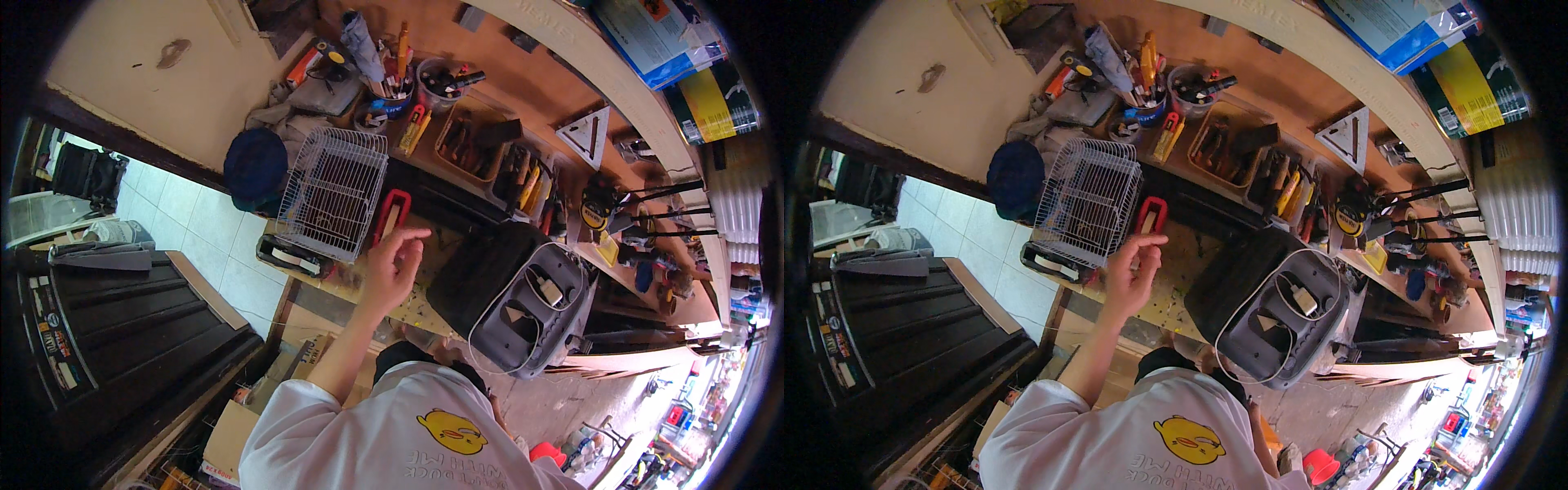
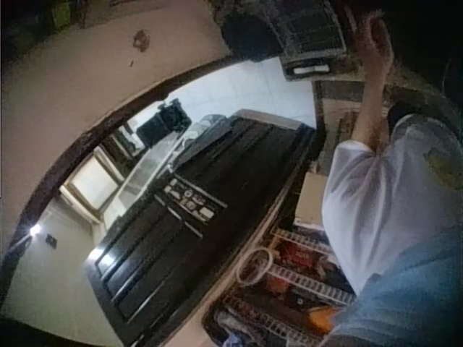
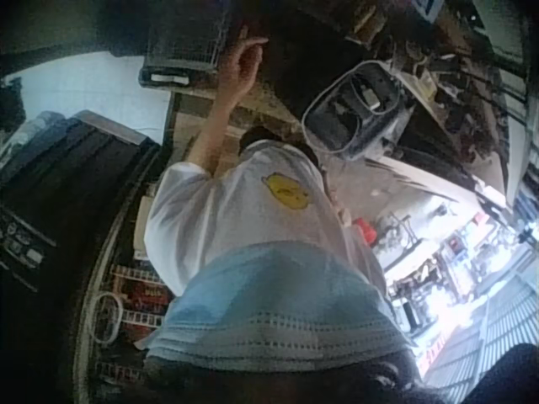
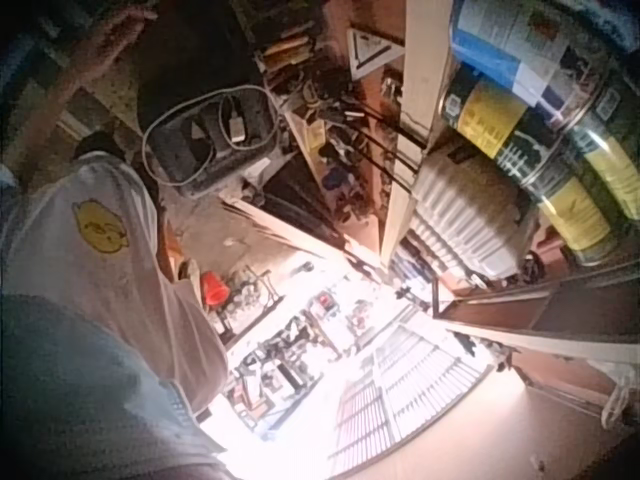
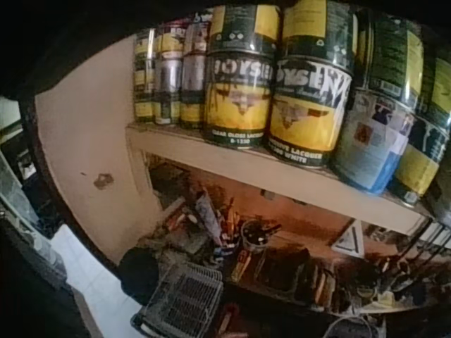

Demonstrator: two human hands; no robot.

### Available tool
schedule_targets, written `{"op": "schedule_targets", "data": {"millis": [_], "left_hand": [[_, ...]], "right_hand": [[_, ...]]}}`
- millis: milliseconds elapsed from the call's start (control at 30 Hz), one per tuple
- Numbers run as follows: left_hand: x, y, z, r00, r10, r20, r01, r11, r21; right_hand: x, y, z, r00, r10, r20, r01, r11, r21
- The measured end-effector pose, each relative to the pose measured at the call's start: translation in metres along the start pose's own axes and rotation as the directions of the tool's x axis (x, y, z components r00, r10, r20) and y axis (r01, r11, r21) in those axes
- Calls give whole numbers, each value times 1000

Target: The person measures and marks a wooden plank with a tape measure and marker, then uses a miter saw to cut the plank. After cutting, the person inspects the cut piece and places it on the workbench.

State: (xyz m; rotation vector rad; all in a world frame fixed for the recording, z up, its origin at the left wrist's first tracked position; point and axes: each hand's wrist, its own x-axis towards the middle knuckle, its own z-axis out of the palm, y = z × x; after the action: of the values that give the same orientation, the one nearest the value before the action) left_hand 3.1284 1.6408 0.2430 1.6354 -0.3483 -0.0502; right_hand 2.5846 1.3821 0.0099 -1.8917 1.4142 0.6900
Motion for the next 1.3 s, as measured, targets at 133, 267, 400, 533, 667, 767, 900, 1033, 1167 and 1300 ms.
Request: {"op": "schedule_targets", "data": {"millis": [133, 267, 400, 533, 667, 767, 900, 1033, 1167, 1300], "left_hand": [[97, -2, -45, 912, 193, -362, -157, 980, 126], [284, -2, -131, 768, 444, -462, -270, 878, 395], [403, -24, -179, 986, 73, -153, 24, 833, 553], [432, -63, -151, 958, -288, 17, 265, 901, 342], [463, -71, -186, 998, -34, -54, 57, 851, 522], [428, -60, -146, 970, 199, -141, 0, 579, 815], [388, -1, -152, 887, 259, -383, 4, 824, 567], [330, 15, -137, 702, 444, -557, -415, 890, 187], [247, 76, -152, 345, 678, -649, -520, 713, 469], [145, 148, -147, -95, 699, -709, -532, 566, 630]], "right_hand": [[-2, 6, 3, 1000, -3, -12, 4, 1000, 8], [0, 10, 8, 999, -38, -22, 38, 999, 18], [2, 15, 24, 997, -77, -16, 77, 996, 42], [-18, 39, 24, 999, 8, -51, -3, 997, 82], [-2, 30, 52, 999, -30, -18, 32, 988, 150], [-16, 54, 51, 999, 23, -29, -17, 986, 168], [1, 69, 70, 999, -8, -34, 16, 971, 237], [14, 95, 75, 997, -19, -71, 32, 981, 194], [11, 37, 69, 999, -48, 1, 47, 981, 189], [15, 8, 51, 996, -88, 25, 85, 991, 108]]}}
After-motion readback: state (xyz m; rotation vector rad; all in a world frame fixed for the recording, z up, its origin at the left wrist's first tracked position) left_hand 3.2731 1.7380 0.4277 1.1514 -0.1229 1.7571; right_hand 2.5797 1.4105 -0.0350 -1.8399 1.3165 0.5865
